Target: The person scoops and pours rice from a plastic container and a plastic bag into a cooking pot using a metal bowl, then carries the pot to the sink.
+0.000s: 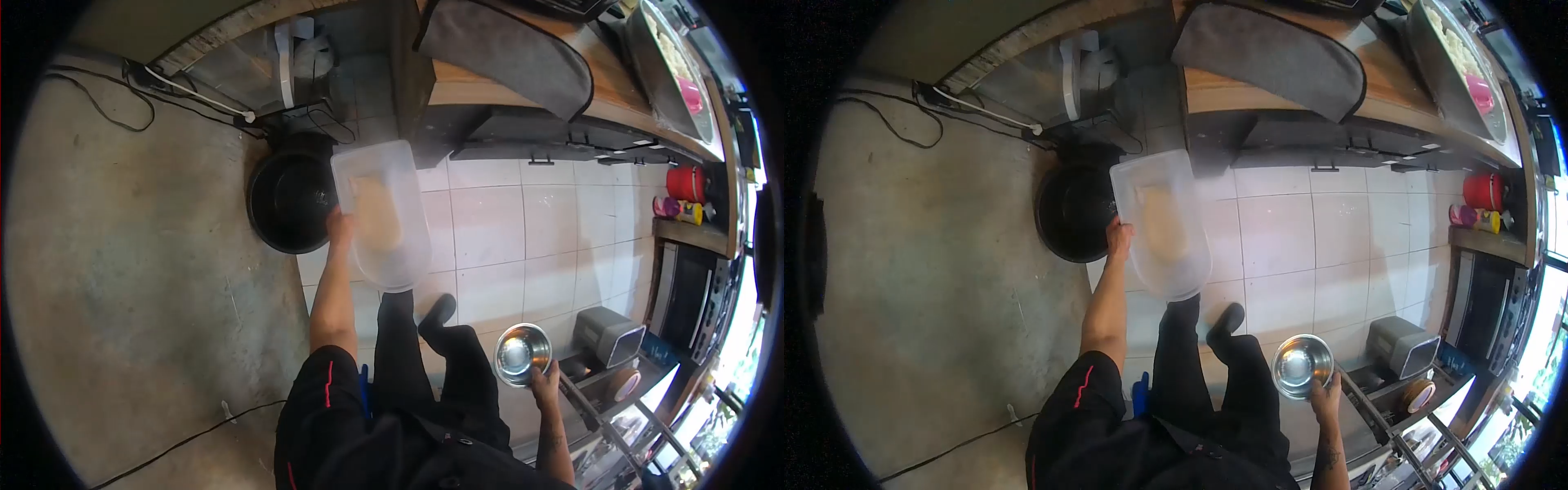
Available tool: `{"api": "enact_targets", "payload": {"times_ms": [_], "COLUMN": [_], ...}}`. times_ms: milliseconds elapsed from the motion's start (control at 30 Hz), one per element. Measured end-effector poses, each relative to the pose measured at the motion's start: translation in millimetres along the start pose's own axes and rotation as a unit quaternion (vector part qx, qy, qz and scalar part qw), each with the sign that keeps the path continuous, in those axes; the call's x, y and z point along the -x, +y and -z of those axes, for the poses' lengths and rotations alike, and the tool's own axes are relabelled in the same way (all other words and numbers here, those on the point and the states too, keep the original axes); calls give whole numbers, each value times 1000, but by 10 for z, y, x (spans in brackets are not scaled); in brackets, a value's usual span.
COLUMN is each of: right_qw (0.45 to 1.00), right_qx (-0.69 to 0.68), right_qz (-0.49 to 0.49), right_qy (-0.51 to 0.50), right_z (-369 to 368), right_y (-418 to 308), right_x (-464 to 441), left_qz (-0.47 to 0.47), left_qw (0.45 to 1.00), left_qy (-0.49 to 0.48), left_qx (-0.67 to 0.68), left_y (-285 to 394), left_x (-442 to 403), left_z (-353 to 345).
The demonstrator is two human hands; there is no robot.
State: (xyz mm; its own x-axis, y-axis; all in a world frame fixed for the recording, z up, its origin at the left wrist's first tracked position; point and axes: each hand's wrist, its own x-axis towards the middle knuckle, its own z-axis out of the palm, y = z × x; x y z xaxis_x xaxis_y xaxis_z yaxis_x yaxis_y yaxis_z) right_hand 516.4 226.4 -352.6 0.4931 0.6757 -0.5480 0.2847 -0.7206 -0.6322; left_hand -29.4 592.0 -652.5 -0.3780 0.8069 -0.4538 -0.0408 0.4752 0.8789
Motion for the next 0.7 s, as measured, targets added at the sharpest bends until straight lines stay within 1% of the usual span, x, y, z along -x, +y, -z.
{"api": "enact_targets", "payload": {"times_ms": [33, 67, 100, 133, 167, 200, 233, 300, 333, 367, 400, 433, 467, 500, 533, 567, 600, 667, 700], "right_qw": [997, 997, 995, 991, 991, 986, 980, 978, 976, 975, 978, 980, 981, 975, 969, 965, 965, 969, 968], "right_qx": [3, 6, -40, -87, -85, -99, -116, -111, -105, -108, -125, -137, -129, -148, -174, -192, -182, -146, -147], "right_qz": [-66, -68, -85, -98, -96, -129, -162, -173, -187, -191, -166, -140, -146, -164, -178, -178, -187, -197, -203], "right_qy": [-28, -38, -26, -17, -30, -31, -28, -30, -34, -29, -24, -19, -21, -8, 9, -5, 0, -26, -5], "right_z": [-19, -87, -158, -253, -344, -450, -589, -832, -981, -1137, -1314, -1447, -1580, -1803, -2055, -2195, -2306, -2405, -2526], "right_y": [-98, -29, 48, 99, 117, 97, 10, -271, -367, -309, -230, -189, -267, -446, -566, -508, -518, -637, -869], "right_x": [11, 17, -12, -92, -144, -207, -261, -305, -296, -308, -360, -397, -399, -366, -345, -368, -334, -266, -197], "left_qz": [-31, -59, -64, -62, -112, -162, -166, -311, -234, -185, -139, 38, 217, 284, 355, 278, 205, 219, 209], "left_qw": [999, 997, 978, 977, 942, 892, 891, 814, 912, 944, 958, 956, 892, 854, 803, 831, 851, 844, 842], "left_qy": [12, 29, 50, 63, 119, 170, 173, 189, 227, 233, 247, 252, 249, 200, 154, 129, 105, 130, 148], "left_qx": [-13, -28, -193, -194, -292, -385, -386, -453, -249, -143, -30, 144, 308, 387, 453, 464, 472, 471, 475], "left_y": [-59, -135, 158, 98, -8, -55, 3, 32, -239, -458, -683, -906, -1085, -897, -649, -1125, -1648, -1755, -1721], "left_x": [-19, -6, 53, -23, -103, -200, -273, -338, -473, -489, -507, -301, -110, 37, 199, -76, -282, -413, -628], "left_z": [-29, 1, 10, -23, -24, 14, 92, 288, 558, 751, 946, 1123, 1304, 1280, 1240, 1310, 1339, 1345, 1301]}}
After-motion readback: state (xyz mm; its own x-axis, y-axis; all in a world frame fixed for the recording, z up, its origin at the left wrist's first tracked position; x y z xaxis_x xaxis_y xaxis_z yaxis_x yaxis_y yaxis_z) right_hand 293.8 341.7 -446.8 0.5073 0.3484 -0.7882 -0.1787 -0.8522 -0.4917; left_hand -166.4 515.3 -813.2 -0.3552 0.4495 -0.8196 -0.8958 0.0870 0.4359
